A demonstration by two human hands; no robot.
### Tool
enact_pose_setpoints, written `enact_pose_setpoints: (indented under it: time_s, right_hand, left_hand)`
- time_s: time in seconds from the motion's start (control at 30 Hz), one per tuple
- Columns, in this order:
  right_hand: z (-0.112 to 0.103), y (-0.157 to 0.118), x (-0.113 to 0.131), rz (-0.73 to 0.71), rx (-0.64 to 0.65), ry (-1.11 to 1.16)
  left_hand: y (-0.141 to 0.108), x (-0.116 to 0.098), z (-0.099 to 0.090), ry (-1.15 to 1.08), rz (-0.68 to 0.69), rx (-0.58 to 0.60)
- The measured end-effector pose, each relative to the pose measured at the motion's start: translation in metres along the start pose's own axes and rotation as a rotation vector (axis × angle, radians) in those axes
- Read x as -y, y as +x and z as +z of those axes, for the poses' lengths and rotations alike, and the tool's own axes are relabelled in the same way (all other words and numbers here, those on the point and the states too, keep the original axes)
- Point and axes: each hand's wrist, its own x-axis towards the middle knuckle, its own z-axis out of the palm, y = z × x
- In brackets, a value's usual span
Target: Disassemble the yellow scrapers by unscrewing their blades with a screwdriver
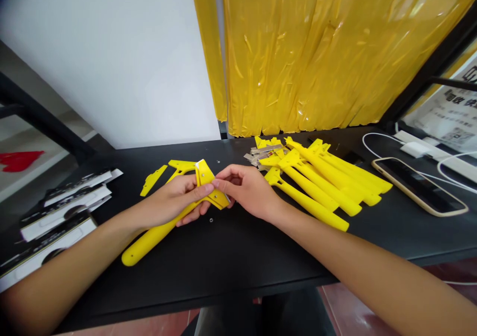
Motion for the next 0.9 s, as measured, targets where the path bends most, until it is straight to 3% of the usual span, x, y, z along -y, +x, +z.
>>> enact_pose_setpoints:
  time_s: [0.3, 0.43, 0.63, 0.73, 0.83, 0.9]
  right_hand:
    - [-0.002, -0.001, 0.007, 0.066, 0.026, 0.041]
    - [-0.004, -0.001, 0.007, 0.117, 0.101, 0.082]
    - [-0.003, -0.001, 0.005, 0.097, 0.099, 0.065]
    - [-0.015, 0.002, 0.010, 0.059, 0.066, -0.140]
    - [-0.036, 0.005, 0.016, -0.150, -0.119, -0.587]
    - [-0.051, 0.006, 0.018, -0.202, -0.135, -0.835]
  left_hand:
    - [-0.002, -0.001, -0.001, -0.048, 0.018, 0.046]
    - [-0.003, -0.003, -0.002, -0.038, 0.010, 0.064]
    - [-0.005, -0.004, -0.002, -0.038, 0.003, 0.040]
    - [-0.003, -0.003, -0.003, -0.042, -0.016, 0.016]
    - [0.001, -0.002, -0.004, -0.068, -0.060, -0.063]
    - [0.004, -0.001, -0.003, -0.125, -0.083, -0.143]
